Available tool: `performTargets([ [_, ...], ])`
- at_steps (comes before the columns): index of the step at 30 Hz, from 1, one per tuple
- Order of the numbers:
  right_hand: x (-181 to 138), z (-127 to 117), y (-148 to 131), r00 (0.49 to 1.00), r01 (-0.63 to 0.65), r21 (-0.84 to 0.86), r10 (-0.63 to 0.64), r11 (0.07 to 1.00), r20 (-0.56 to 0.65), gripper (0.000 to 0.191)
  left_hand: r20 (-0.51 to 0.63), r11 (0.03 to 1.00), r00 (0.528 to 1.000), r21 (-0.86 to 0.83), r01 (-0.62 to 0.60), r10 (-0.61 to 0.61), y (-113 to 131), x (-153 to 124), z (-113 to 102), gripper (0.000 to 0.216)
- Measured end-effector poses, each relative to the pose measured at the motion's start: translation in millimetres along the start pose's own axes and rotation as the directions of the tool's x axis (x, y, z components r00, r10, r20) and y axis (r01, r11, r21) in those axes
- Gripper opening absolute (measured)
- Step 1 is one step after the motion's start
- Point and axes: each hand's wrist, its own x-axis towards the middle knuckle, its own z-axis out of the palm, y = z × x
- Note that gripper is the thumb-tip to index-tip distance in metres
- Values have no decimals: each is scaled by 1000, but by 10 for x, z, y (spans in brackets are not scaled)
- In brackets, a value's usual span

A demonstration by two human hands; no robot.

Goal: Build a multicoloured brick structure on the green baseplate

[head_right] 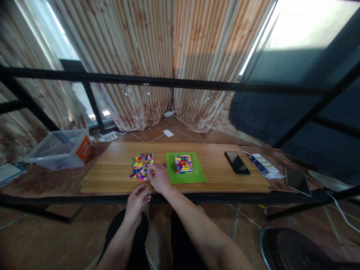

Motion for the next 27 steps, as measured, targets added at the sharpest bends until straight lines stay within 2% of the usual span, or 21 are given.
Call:
performTargets([
  [3, -131, -195, 101, 993, -50, 156, 66, 986, -100, 20, 10, 1000, 1000, 4, -3, 3, 1, 1, -7, 47],
  [6, -321, -489, 319, 975, -116, 198, 149, 973, -165, 24, 8, 1000, 1000, -2, 4, -4, -9, 11, -7, 45],
  [9, -456, -830, 578, 948, -196, 141, 224, 970, -224, 27, 22, 1000, 1000, -6, 14, -13, -26, 14, 7, 44],
  [12, -450, -1109, 766, 932, -249, 32, 249, 968, -263, 28, 32, 1000, 999, 5, 16, -16, -42, 7, 29, 44],
  [14, -382, -1212, 832, 944, -247, -79, 222, 966, -243, 27, 24, 1000, 1000, 12, 6, -7, -51, 5, 41, 43],
  [17, -260, -1243, 884, 979, -146, -220, 109, 964, -173, 25, 11, 1000, 1000, 19, -9, 9, -60, 14, 45, 43],
  [20, -186, -1192, 939, 992, -47, -282, 12, 958, -125, 22, 12, 999, 1000, 30, -11, 10, -61, 27, 41, 44],
  [27, -186, -1116, 1083, 993, -12, -296, -24, 955, -116, 24, 12, 999, 1000, 46, -5, 5, -43, 11, 41, 45],
])
